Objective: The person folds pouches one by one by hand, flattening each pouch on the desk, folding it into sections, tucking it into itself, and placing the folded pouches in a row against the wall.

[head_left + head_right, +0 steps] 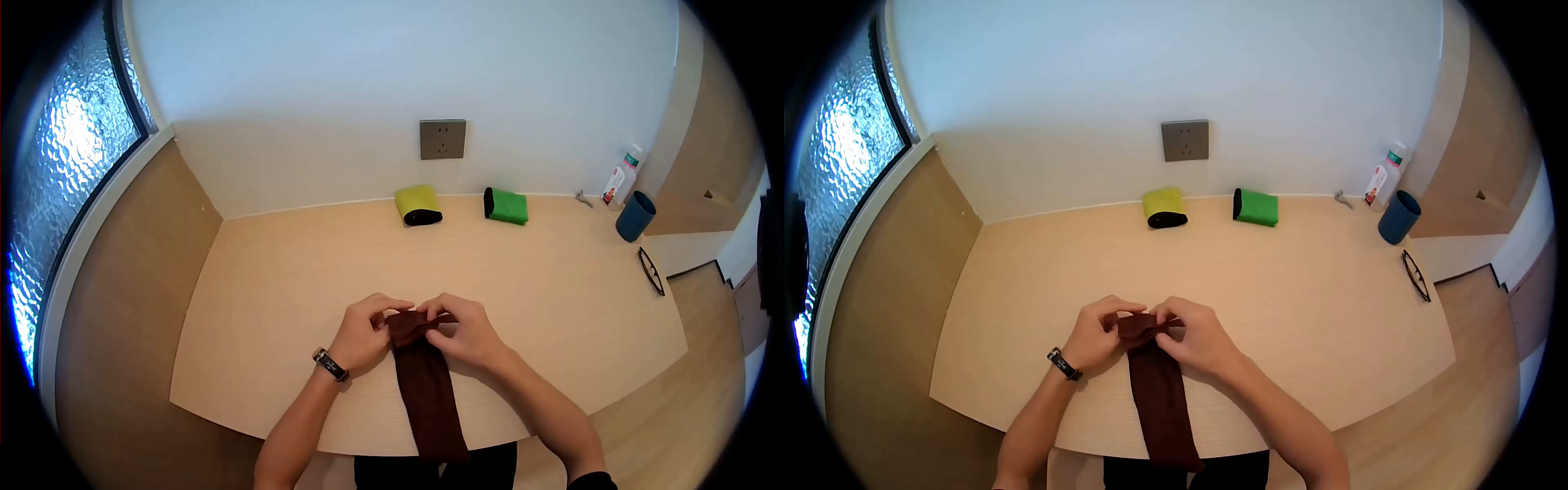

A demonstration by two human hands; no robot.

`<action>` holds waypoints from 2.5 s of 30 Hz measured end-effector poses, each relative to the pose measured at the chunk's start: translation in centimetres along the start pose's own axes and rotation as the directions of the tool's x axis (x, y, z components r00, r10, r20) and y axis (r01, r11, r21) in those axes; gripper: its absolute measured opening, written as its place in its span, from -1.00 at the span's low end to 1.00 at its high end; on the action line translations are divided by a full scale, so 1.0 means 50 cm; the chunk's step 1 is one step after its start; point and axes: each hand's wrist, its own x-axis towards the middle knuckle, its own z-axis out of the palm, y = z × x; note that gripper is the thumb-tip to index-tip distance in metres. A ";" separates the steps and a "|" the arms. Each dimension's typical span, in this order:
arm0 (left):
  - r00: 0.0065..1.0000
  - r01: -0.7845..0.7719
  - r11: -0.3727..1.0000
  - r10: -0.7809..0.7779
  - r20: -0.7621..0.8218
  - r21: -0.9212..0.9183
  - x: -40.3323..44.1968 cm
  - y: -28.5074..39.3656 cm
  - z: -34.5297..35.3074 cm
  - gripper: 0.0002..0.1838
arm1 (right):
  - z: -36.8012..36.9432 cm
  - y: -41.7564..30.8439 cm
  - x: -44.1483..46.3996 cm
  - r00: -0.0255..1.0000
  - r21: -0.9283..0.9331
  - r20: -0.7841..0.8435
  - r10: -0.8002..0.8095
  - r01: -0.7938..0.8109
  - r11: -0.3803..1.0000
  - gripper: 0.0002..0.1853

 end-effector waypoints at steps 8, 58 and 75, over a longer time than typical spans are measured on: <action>0.960 -0.178 0.955 0.222 0.171 -0.238 0.002 -0.018 -0.055 -0.57 | 0.004 0.020 0.007 0.968 -0.231 0.077 -0.240 0.251 0.940 -0.79; 0.937 -0.319 0.926 0.277 0.211 0.204 -0.008 -0.018 -0.021 -0.34 | -0.032 -0.005 -0.009 0.949 -0.529 0.256 -0.185 0.298 0.795 -0.86; 0.984 -0.176 0.904 0.149 0.099 0.390 -0.016 0.002 -0.011 -0.68 | -0.038 -0.007 -0.010 0.983 -0.645 0.181 -0.025 0.138 0.751 -0.38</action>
